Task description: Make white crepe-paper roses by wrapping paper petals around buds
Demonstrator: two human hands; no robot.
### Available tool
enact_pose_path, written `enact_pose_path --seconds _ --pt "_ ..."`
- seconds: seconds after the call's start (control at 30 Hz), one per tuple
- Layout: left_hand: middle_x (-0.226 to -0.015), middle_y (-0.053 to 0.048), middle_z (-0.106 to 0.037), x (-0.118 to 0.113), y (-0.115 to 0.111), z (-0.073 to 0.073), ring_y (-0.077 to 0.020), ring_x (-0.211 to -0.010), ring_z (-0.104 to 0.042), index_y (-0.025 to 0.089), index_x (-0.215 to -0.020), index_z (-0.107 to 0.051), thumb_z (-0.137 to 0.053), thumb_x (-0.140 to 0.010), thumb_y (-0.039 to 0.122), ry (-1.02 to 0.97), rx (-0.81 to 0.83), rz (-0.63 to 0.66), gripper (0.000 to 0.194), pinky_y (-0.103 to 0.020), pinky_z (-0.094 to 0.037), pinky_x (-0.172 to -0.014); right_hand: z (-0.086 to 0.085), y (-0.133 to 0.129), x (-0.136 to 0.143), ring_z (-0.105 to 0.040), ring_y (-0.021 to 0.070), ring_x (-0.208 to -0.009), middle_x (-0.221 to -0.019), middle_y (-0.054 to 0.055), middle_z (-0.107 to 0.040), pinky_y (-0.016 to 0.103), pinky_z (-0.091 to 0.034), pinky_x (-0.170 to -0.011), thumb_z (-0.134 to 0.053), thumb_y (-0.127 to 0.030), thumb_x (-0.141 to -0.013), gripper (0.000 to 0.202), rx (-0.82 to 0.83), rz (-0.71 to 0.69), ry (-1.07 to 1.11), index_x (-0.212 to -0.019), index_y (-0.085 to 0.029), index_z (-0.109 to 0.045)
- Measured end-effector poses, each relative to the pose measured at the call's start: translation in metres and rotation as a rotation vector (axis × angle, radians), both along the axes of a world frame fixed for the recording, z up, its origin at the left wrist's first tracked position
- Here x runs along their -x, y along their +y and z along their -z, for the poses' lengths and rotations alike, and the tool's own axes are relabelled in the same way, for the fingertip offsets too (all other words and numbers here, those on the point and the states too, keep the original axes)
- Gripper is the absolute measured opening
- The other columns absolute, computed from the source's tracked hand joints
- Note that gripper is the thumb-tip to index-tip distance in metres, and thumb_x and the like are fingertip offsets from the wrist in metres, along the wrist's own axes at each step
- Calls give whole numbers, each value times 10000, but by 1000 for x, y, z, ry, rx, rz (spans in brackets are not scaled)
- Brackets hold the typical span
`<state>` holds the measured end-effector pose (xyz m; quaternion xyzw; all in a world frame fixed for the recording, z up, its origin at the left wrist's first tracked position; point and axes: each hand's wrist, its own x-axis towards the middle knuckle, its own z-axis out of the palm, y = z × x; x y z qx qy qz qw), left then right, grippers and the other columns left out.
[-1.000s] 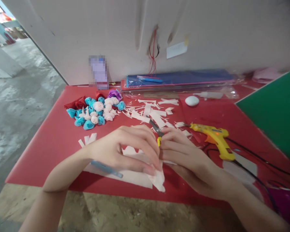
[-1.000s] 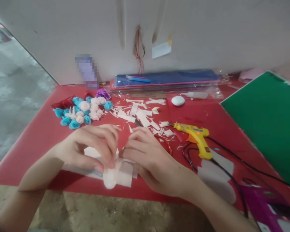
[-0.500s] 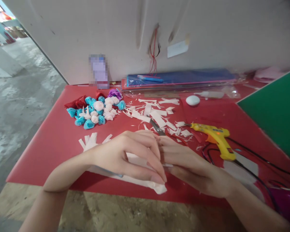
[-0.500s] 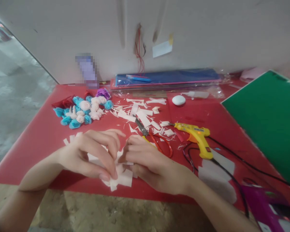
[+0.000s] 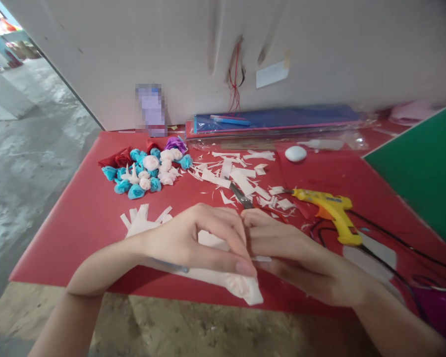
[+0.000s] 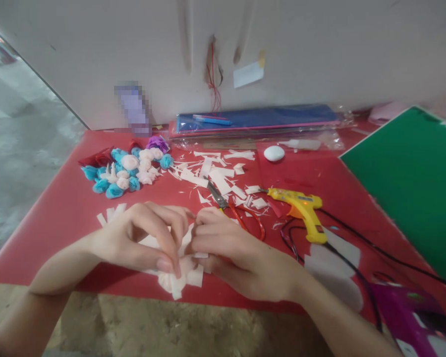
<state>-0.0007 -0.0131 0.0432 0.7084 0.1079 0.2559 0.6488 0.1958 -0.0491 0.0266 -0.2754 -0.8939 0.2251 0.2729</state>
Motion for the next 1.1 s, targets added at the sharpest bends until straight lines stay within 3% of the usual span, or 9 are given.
enact_pose_path --seconds 0.1,0.23,0.47,0.63,0.77,0.97,1.1 --pt "-664 -43 -623 -1 -2 0 -130 -678 -545 154 -666 -657 -625 -721 122 15 2 -4 72 -304 -465 -737 -2 2 -2 -535 161 -727 -676 22 -584 325 -443 -744 -247 -351 -934 400 169 -140 27 -801 -213 -599" --pt "-688 -39 -611 -1 -2 0 -120 -701 -544 144 -700 -648 -591 -752 123 8 -1 -13 80 -288 -457 -753 -1 6 -3 -545 161 -769 -713 25 -590 308 -445 -742 -279 -375 -925 393 294 -144 71 -779 -213 -606" --pt "-753 -43 -608 -1 -1 -3 -118 -732 -533 141 -751 -668 -682 -677 153 11 -75 -34 76 -257 -448 -762 2 10 -4 -578 139 -733 -728 20 -610 263 -463 -701 -335 -454 -893 436 696 -226 123 -726 -179 -629" --pt "-704 -32 -596 -2 -3 1 -104 -694 -528 134 -679 -673 -701 -647 115 30 -86 -19 47 -242 -453 -731 13 11 -2 -561 99 -631 -670 -12 -592 206 -441 -603 -480 -268 -815 223 1134 -270 281 -696 -161 -635" --pt "-736 -36 -591 -3 -4 3 -103 -711 -543 129 -682 -679 -689 -657 103 60 7 -24 37 -238 -465 -725 20 15 1 -529 101 -596 -630 8 -574 209 -395 -549 -531 -231 -702 173 1395 -274 193 -683 -104 -647" --pt "-739 -48 -644 -4 -6 0 -103 -706 -586 111 -721 -679 -651 -699 113 120 146 4 36 -219 -487 -702 26 16 4 -466 77 -513 -534 -29 -513 220 -376 -552 -551 -197 -649 138 1475 -191 203 -639 -106 -656" --pt "-738 -13 -651 -4 -6 0 -77 -677 -584 137 -723 -676 -646 -711 150 212 262 9 35 -190 -481 -693 26 17 5 -510 82 -531 -528 -26 -547 201 -376 -526 -550 -182 -643 126 1489 -206 218 -622 -122 -658"
